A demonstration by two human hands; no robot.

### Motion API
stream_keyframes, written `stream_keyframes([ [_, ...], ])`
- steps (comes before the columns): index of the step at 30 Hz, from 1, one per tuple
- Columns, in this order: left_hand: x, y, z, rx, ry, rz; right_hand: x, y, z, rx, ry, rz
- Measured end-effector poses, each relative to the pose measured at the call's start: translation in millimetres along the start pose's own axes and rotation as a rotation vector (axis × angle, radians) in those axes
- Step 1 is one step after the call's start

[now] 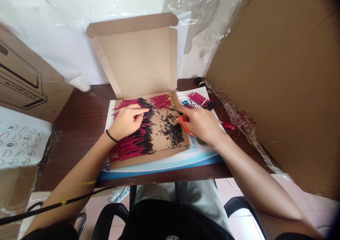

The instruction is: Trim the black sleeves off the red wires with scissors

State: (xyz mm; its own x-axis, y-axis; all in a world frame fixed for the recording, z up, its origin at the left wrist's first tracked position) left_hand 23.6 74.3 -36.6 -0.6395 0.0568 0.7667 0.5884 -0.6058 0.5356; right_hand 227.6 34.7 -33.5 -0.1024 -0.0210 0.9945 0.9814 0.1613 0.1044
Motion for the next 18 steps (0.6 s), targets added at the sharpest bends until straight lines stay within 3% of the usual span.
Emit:
stream_keyframes([
  [4, 7.5, 3.6, -1.0, 0.040, 0.109, 0.030, -0.2, 0.4, 0.0, -0.002, 0.027, 0.013],
  [7, 9.3, 9.0, -4.7, 0.093, 0.202, -0.112, -0.4, 1.4, -0.2, -0.014, 0.088, 0.072],
  [13, -32.4, 19.4, -12.4, 0.279, 0.100, -0.847, 5.4, -4.0, -4.1, 0.053, 0.203, 0.234],
  [18, -58.2, 22.5, -16.9, 0.336, 0.075, -1.144, 10.6, -8.9, -7.9, 0.064, 0.236, 0.369],
])
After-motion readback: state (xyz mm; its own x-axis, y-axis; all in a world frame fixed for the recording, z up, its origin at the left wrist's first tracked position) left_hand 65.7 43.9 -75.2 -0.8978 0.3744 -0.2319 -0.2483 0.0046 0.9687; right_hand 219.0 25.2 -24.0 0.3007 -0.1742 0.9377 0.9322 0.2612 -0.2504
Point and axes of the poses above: each hand's wrist, its own z-axis towards the middle knuckle, its own x-axis out of the back of the hand, y = z × x, the point moved 7 cm from there along z, towards the middle knuckle, and after that the axes turned 10 degrees about -z, right-handed, at the moved point
